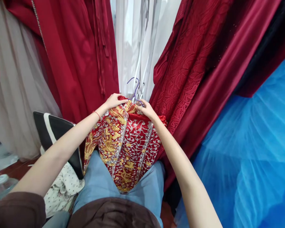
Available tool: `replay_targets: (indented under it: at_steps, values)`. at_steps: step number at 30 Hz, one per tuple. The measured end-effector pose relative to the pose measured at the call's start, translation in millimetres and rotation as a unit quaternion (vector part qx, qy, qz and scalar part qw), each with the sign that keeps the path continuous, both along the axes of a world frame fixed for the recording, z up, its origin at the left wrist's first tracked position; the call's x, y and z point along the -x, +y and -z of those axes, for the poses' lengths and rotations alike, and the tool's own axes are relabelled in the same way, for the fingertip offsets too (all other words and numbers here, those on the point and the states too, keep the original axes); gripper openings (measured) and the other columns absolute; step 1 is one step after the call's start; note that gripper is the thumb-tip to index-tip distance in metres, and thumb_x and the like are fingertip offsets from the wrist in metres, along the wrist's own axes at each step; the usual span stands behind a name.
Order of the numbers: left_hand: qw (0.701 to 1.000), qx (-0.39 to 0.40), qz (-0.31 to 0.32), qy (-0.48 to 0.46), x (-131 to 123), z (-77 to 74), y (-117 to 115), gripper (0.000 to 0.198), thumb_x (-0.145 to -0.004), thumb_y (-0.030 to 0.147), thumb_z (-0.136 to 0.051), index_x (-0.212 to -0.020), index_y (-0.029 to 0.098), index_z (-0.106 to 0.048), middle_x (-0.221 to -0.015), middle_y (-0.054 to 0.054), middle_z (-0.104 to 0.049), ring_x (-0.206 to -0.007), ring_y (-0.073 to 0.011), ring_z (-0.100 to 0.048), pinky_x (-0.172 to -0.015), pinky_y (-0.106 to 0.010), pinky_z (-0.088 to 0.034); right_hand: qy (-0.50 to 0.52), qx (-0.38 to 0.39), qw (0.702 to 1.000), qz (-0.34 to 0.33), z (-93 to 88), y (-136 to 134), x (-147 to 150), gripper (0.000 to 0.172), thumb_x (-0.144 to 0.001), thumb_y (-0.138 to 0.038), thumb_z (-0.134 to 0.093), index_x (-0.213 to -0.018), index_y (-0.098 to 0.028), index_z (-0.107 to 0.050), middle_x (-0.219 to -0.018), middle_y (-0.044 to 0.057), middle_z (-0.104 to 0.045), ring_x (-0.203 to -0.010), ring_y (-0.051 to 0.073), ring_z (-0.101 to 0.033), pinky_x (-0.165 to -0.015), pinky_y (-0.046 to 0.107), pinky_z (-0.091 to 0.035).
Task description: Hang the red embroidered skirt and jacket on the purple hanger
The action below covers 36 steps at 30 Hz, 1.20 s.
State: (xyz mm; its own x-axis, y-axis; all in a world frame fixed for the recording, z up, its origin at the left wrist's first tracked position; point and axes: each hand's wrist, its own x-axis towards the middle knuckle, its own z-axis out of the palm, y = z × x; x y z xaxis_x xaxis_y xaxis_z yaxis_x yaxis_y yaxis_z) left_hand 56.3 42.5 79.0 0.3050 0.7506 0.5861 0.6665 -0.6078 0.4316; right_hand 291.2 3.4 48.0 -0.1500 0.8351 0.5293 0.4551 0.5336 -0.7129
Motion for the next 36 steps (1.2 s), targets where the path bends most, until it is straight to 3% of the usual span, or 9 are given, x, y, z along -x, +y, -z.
replay_targets:
  at_steps: [3,7,10,14,18,23,25,31,36]
  values:
    - [0.999,-0.024,-0.042,0.000,-7,3.0,-4,0.044,-0.080,0.060,-0.066,-0.077,0.016,-0.068,-0.075,-0.006,-0.068,-0.072,-0.0196,-0.062,-0.069,-0.030,-0.043,0.050,0.121,0.991,-0.024,-10.4,-2,-8,0.020,-0.082,-0.039,-0.060,-0.091,-0.022,-0.062,-0.095,0.002,-0.071,-0.073,0.015,-0.062,-0.070,0.027,-0.052]
    - [1.000,-0.018,-0.025,-0.003,-12,5.8,-10,0.040,-0.085,0.055,-0.063,-0.083,0.016,-0.071,-0.079,-0.007,-0.072,-0.076,-0.0199,-0.064,-0.071,-0.030,-0.044,0.033,0.219,0.973,-0.061,-22.5,-4,-6,0.044,-0.091,-0.060,-0.050,-0.077,-0.021,-0.063,-0.083,0.007,-0.070,-0.072,0.017,-0.062,-0.070,0.029,-0.054]
    - [0.999,-0.006,-0.044,0.028,-19,7.1,-19,0.038,-0.084,0.054,-0.065,-0.084,0.017,-0.073,-0.086,-0.008,-0.074,-0.085,-0.0231,-0.067,-0.073,-0.031,-0.045,-0.026,0.211,0.977,-0.010,-24.2,-6,5,0.050,-0.084,-0.067,-0.061,-0.065,-0.021,-0.059,-0.064,0.005,-0.062,-0.063,0.017,-0.057,-0.063,0.033,-0.052]
    - [0.991,0.001,-0.131,0.027,-36,10.9,-29,0.045,-0.078,0.061,-0.069,-0.088,0.018,-0.073,-0.094,-0.013,-0.074,-0.094,-0.0296,-0.068,-0.077,-0.035,-0.047,-0.098,0.132,0.981,0.101,-19.6,-4,13,0.047,-0.068,-0.053,-0.083,-0.058,-0.022,-0.048,-0.059,0.002,-0.060,-0.061,0.017,-0.058,-0.060,0.032,-0.049]
    - [0.990,0.004,-0.138,0.029,-46,16.2,-31,0.050,-0.077,0.066,-0.069,-0.090,0.018,-0.073,-0.097,-0.014,-0.074,-0.096,-0.0307,-0.068,-0.079,-0.036,-0.048,-0.200,0.116,0.944,0.236,-21.3,0,14,0.033,-0.066,-0.039,-0.083,-0.079,-0.017,-0.062,-0.085,0.010,-0.071,-0.084,0.025,-0.069,-0.075,0.037,-0.054]
    - [0.990,-0.023,-0.138,0.034,-45,19.6,-30,0.049,-0.082,0.065,-0.066,-0.090,0.018,-0.073,-0.094,-0.014,-0.074,-0.093,-0.0290,-0.068,-0.076,-0.035,-0.047,-0.248,0.159,0.875,0.385,-25.0,-1,20,0.080,-0.059,-0.045,-0.088,-0.124,-0.008,-0.059,-0.116,0.024,-0.067,-0.113,0.037,-0.066,-0.095,0.050,-0.051]
    - [0.989,-0.037,-0.140,0.036,-44,20.2,-30,0.046,-0.086,0.062,-0.064,-0.092,0.017,-0.072,-0.095,-0.014,-0.074,-0.093,-0.0296,-0.068,-0.076,-0.036,-0.047,-0.238,0.146,0.863,0.421,-20.6,-1,17,0.085,-0.061,-0.044,-0.088,-0.130,-0.007,-0.055,-0.120,0.026,-0.065,-0.116,0.038,-0.065,-0.100,0.053,-0.047]
    - [0.986,-0.048,-0.137,0.087,-43,26.4,-32,0.046,-0.094,0.056,-0.054,-0.102,0.014,-0.070,-0.101,-0.018,-0.073,-0.099,-0.0325,-0.068,-0.079,-0.037,-0.047,-0.259,0.123,0.890,0.354,-5.6,0,-10,0.033,-0.078,-0.037,-0.074,-0.102,-0.015,-0.074,-0.105,0.017,-0.072,-0.106,0.033,-0.069,-0.090,0.046,-0.053]
    - [0.974,-0.146,-0.108,0.133,-35,28.1,-37,0.041,-0.099,0.040,-0.049,-0.124,0.009,-0.060,-0.117,-0.021,-0.068,-0.114,-0.0320,-0.062,-0.093,-0.038,-0.047,-0.314,-0.015,0.878,0.361,-5.0,-3,-10,0.028,-0.089,-0.022,-0.054,-0.109,-0.018,-0.073,-0.109,0.019,-0.072,-0.107,0.033,-0.067,-0.093,0.045,-0.047]
